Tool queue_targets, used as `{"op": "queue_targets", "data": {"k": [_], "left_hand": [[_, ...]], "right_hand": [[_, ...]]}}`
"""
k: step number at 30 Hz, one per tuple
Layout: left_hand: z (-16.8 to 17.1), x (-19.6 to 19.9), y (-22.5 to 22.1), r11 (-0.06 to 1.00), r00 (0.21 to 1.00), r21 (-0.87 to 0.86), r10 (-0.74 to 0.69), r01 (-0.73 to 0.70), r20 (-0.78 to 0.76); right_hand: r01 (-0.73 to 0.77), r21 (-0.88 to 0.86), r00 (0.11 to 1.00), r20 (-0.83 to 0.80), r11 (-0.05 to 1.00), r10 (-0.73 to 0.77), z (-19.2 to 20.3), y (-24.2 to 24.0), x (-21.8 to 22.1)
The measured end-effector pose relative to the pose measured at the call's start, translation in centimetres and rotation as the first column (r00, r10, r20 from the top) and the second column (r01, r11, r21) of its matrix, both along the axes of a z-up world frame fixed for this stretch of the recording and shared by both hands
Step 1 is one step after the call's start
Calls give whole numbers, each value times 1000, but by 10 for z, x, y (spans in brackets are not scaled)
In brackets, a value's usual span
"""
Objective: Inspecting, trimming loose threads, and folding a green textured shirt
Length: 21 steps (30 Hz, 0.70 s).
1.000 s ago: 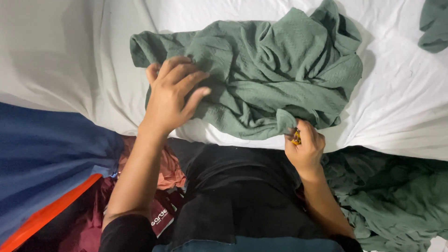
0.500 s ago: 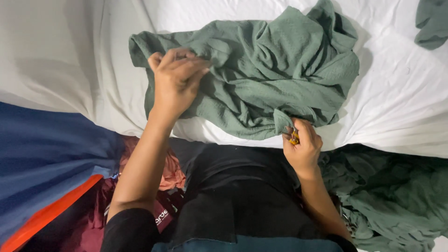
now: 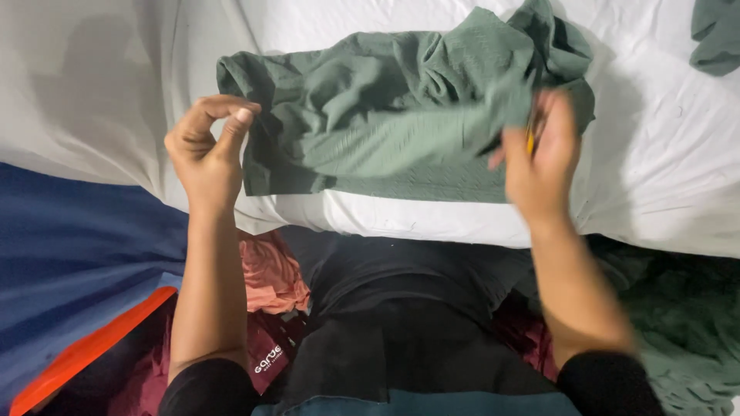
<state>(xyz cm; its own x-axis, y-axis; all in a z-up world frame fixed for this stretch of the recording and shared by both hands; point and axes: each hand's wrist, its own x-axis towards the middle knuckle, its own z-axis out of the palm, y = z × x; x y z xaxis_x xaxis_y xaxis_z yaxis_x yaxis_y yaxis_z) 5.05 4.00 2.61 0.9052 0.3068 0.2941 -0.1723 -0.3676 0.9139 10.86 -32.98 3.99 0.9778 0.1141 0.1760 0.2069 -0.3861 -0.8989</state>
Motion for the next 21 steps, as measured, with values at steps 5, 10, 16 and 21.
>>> {"op": "queue_targets", "data": {"k": [5, 10, 16, 21], "left_hand": [[3, -8, -20, 996, 996, -17, -90, 90, 11], [-1, -25, -34, 917, 964, 309, -266, 251, 8], [-36, -38, -35, 719, 954, 633, -273, 287, -122], [-45, -29, -37, 801, 964, 555, -266, 224, -4]], "right_hand": [[-117, 101, 956, 281, 988, 85, 19, 4, 99], [-46, -147, 900, 423, 988, 105, 30, 17, 80], [-57, -425, 881, 405, 903, 246, -50, -36, 17], [201, -530, 920, 391, 824, 27, -81, -82, -33]]}}
